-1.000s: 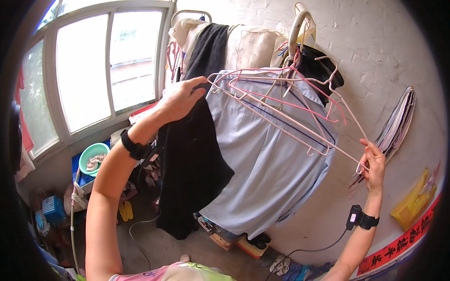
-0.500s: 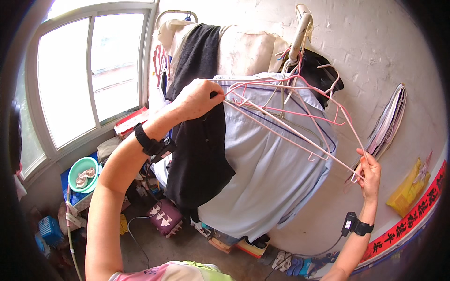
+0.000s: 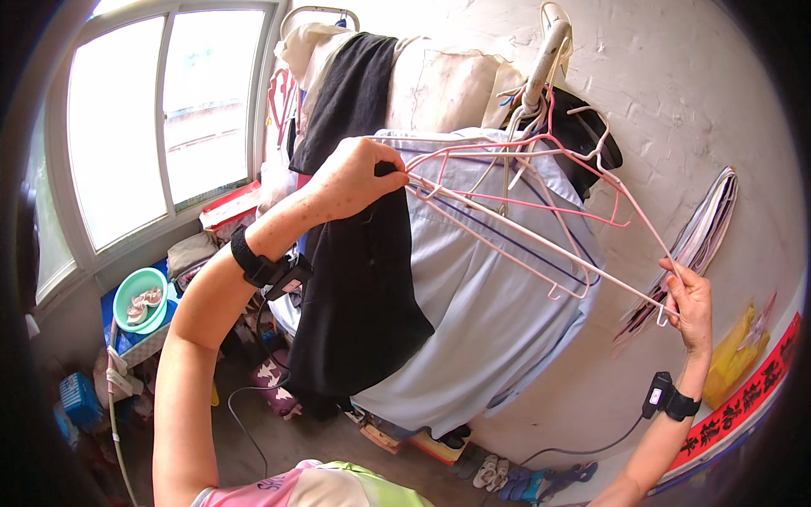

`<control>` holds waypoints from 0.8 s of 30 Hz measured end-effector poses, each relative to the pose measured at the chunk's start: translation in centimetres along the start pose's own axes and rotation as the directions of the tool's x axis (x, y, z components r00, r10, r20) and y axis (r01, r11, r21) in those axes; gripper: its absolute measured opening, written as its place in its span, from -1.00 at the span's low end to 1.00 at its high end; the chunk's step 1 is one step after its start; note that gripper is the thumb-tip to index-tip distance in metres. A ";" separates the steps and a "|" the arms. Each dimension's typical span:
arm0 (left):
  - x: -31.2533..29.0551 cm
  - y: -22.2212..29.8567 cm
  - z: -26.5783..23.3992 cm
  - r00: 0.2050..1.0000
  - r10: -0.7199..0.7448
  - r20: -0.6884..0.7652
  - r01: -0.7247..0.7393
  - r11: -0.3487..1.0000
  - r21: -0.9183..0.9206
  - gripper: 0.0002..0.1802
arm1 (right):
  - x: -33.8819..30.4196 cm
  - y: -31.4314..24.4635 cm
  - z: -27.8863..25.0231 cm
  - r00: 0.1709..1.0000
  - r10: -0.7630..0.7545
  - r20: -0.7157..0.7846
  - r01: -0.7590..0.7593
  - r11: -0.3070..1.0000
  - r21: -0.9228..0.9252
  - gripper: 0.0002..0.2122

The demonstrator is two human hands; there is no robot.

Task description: The person takes a pair of black trousers from a basin, spreads them out, and hangs them on a hanger on a rack, then takes a bra and hangs it on another hanger.

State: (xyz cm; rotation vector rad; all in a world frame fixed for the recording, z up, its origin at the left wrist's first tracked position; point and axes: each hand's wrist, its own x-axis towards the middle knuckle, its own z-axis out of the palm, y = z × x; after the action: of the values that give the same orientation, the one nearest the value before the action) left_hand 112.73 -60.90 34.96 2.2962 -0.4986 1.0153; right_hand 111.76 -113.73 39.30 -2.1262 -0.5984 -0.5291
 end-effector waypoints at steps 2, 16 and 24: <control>-0.2 -0.2 0.2 1.000 -0.003 -0.022 0.003 1.000 0.023 -0.78 | 0.2 -0.2 0.1 1.000 -0.010 0.019 0.010 1.000 0.011 -0.66; -0.2 0.0 1.8 0.987 0.002 -0.160 0.006 0.999 0.050 -0.78 | 0.7 -0.9 -0.7 1.000 -0.026 0.015 0.026 1.000 -0.016 -0.68; -0.4 -0.3 -0.9 0.990 0.008 -0.144 -0.005 1.000 0.023 -0.77 | 2.2 0.2 -0.9 0.995 -0.031 -0.091 0.012 0.978 -0.208 -0.72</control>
State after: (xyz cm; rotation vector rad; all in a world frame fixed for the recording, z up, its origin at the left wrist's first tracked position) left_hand 112.11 -60.10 35.03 2.2218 -0.4377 1.1851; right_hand 113.45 -114.06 40.90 -2.2773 -0.5328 -0.7274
